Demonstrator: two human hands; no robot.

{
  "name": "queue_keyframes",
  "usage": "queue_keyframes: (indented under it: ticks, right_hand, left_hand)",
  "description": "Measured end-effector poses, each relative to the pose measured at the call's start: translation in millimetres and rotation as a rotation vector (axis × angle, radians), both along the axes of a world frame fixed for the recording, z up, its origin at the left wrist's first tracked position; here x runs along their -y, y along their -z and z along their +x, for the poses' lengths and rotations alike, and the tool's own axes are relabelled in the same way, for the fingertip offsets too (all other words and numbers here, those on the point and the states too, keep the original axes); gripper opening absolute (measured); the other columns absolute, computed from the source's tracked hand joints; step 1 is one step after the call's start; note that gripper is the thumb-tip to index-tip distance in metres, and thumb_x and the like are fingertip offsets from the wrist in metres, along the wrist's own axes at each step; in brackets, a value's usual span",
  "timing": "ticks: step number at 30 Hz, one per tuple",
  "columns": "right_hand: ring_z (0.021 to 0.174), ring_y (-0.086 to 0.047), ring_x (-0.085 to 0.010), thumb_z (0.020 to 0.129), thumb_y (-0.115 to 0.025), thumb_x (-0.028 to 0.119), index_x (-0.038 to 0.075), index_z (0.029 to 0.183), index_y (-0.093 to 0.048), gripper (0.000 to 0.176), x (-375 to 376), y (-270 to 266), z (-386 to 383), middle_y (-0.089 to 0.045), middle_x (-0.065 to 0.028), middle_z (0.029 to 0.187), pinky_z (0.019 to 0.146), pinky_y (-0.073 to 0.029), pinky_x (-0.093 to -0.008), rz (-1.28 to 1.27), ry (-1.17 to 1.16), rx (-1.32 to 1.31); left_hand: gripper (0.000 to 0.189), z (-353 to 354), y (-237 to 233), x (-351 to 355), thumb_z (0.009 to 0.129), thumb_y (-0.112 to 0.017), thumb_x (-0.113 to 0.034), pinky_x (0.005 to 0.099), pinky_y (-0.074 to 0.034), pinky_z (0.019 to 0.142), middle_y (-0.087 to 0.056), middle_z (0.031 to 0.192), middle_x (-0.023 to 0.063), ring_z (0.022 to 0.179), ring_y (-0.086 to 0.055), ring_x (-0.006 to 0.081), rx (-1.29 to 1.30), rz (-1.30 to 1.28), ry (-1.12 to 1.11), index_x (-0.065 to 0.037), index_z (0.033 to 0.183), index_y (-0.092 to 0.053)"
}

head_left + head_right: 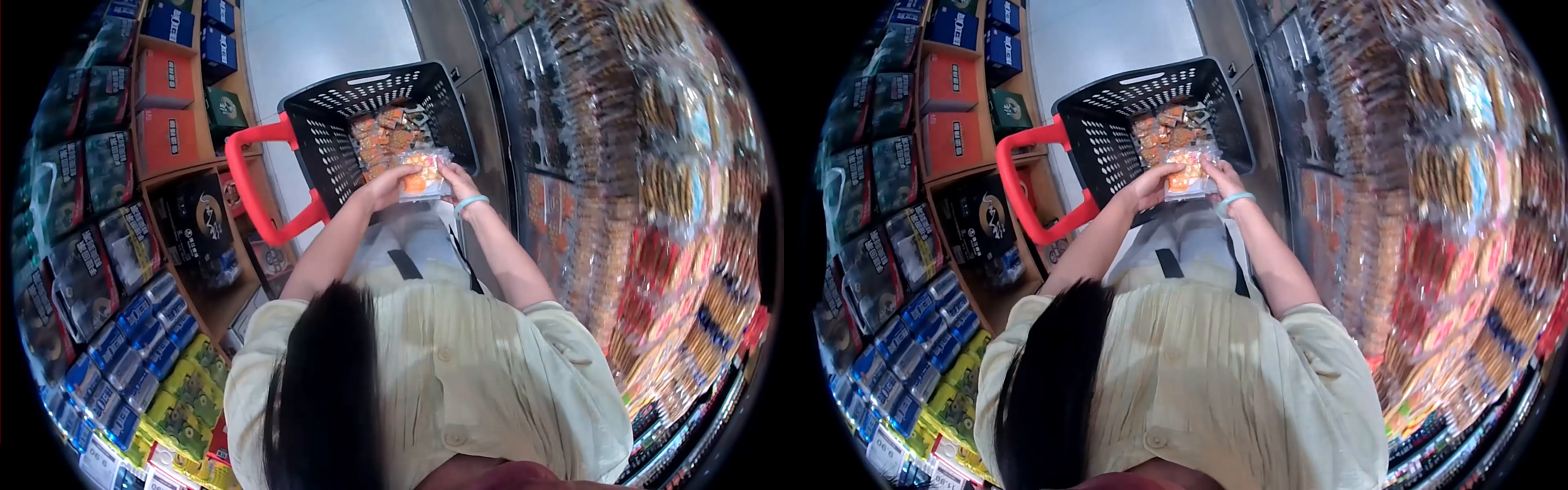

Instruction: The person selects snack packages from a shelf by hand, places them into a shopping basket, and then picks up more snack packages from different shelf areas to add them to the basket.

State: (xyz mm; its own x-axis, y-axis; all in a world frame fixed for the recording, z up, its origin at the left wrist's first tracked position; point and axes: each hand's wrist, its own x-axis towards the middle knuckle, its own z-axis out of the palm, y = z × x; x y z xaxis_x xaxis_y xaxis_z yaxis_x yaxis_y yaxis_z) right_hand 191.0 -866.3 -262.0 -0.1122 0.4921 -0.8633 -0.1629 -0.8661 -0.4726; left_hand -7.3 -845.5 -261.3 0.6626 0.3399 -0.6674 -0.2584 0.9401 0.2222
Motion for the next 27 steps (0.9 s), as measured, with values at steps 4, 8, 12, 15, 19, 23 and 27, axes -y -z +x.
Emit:
queue_keyframes:
  ticks: [4,8,12,15,19,23,27]
  right_hand:
    - [0.110,-0.051,-0.0177,0.075,-0.072,0.049,0.009,0.132,-0.040,0.076,-37,51,-1,-0.053,-0.0091,0.122,0.090,-0.041,-0.0347,0.064,-0.077,0.136]
    - [0.112,-0.051,-0.0175,0.075,-0.075,0.039,0.001,0.129,-0.043,0.073,-89,117,6,-0.055,-0.0108,0.123,0.096,-0.038,-0.0277,0.235,-0.289,0.068]
    - [0.111,-0.049,-0.0164,0.083,-0.065,0.040,0.005,0.127,-0.046,0.059,-144,195,2,-0.056,-0.0084,0.119,0.098,-0.035,-0.0281,0.325,-0.594,0.203]
    - [0.118,-0.050,-0.0283,0.078,-0.063,0.053,0.002,0.133,-0.042,0.079,-177,267,0,-0.054,-0.0203,0.125,0.101,-0.036,-0.0330,0.402,-0.770,0.284]
    - [0.119,-0.050,-0.0347,0.078,-0.058,0.056,0.005,0.133,-0.043,0.076,-210,339,-7,-0.054,-0.0232,0.125,0.100,-0.037,-0.0356,0.432,-0.889,0.410]
    - [0.119,-0.050,-0.0338,0.078,-0.054,0.059,0.008,0.130,-0.048,0.073,-243,377,-12,-0.054,-0.0218,0.125,0.100,-0.037,-0.0368,0.427,-1.015,0.481]
    - [0.116,-0.052,-0.0334,0.081,-0.055,0.055,0.008,0.127,-0.051,0.067,-267,413,-14,-0.056,-0.0196,0.124,0.099,-0.038,-0.0367,0.391,-1.133,0.586]
  left_hand:
    - [0.048,-1,59,-17,0.087,-0.060,-0.025,0.0376,-0.041,0.099,-0.056,0.124,0.0103,0.112,-0.055,0.0219,0.049,-0.035,-0.135,-0.003,0.127,-0.046]
    - [0.062,6,139,-28,0.079,-0.069,-0.021,0.0416,-0.036,0.103,-0.053,0.126,0.0085,0.116,-0.051,0.0233,0.134,-0.066,-0.321,-0.005,0.131,-0.041]
    - [0.064,21,199,-55,0.077,-0.069,-0.014,0.0445,-0.034,0.105,-0.049,0.130,0.0085,0.121,-0.046,0.0240,0.165,-0.006,-0.569,-0.007,0.133,-0.037]
    - [0.063,35,275,-61,0.077,-0.067,-0.009,0.0464,-0.033,0.106,-0.049,0.129,0.0088,0.122,-0.045,0.0248,0.175,-0.051,-0.750,-0.008,0.132,-0.037]
    - [0.060,48,353,-82,0.077,-0.065,-0.007,0.0478,-0.032,0.106,-0.049,0.128,0.0100,0.122,-0.045,0.0270,0.173,-0.133,-0.903,-0.008,0.131,-0.039]
    - [0.061,57,407,-103,0.076,-0.066,-0.010,0.0481,-0.032,0.106,-0.048,0.129,0.0106,0.123,-0.045,0.0278,0.164,-0.179,-0.965,-0.007,0.131,-0.039]
    - [0.062,66,430,-122,0.076,-0.066,-0.011,0.0480,-0.031,0.106,-0.048,0.130,0.0107,0.123,-0.044,0.0277,0.174,-0.181,-0.995,-0.006,0.131,-0.038]
